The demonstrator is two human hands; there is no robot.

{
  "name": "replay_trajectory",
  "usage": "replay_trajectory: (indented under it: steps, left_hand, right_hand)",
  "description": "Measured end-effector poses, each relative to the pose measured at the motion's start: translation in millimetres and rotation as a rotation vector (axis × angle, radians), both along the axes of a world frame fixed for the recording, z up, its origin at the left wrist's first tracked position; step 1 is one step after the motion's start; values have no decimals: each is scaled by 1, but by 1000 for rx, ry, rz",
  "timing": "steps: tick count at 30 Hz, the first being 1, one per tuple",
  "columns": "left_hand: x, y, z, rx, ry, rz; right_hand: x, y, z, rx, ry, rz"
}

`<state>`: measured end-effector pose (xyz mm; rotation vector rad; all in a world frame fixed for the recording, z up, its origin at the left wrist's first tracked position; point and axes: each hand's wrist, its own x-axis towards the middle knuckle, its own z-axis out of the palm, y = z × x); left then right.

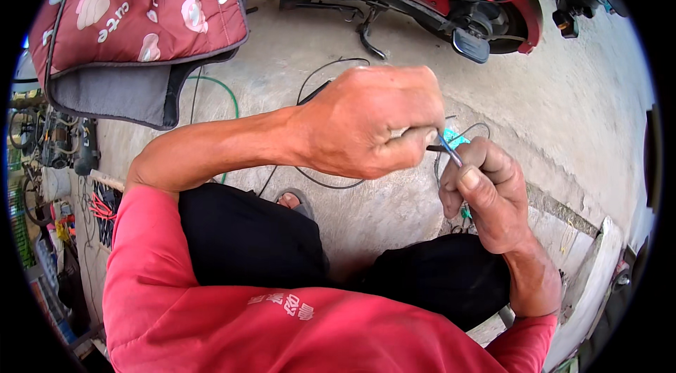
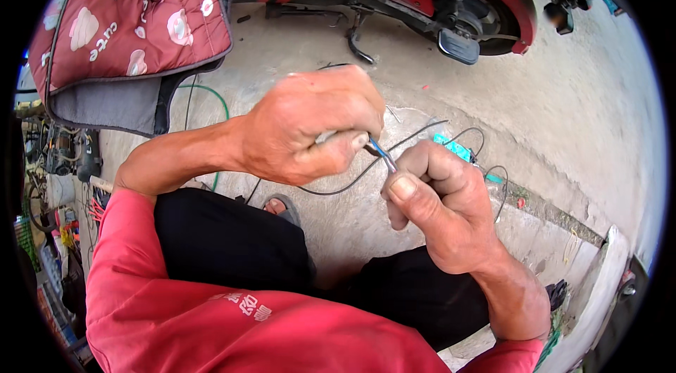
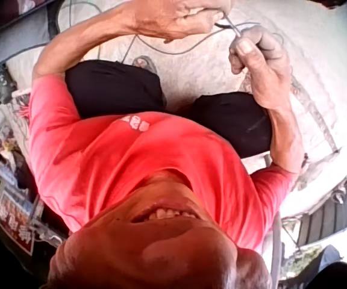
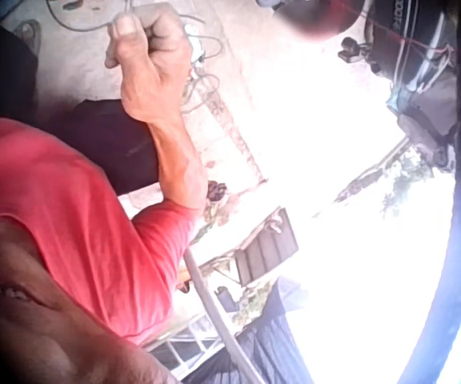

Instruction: The person retrieves a circuit board and wires from a cluttered workshop, then moves outside to sit on the ground. They use pliers to strip the insulation from wires and connect them to a black connector, working on an electrical assembly next to an electric scooter.

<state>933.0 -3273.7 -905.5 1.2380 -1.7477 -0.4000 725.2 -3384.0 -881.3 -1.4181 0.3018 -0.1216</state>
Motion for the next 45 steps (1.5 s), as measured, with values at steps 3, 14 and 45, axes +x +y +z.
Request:
replay_trajectory:
  steps: [3, 14, 45]
  left_hand:
    - [-1, -4, 5, -1, 156, -16]
    - [-9, -7, 20, 383, 830, -220]
    - [-5, -10, 14, 461, 990, -477]
  right_hand:
    - [-1, -1, 0, 37, -3, -46]
    - [-5, -3, 7, 201, -18, -60]
    - [-7, -7, 12, 227, -121, 6]
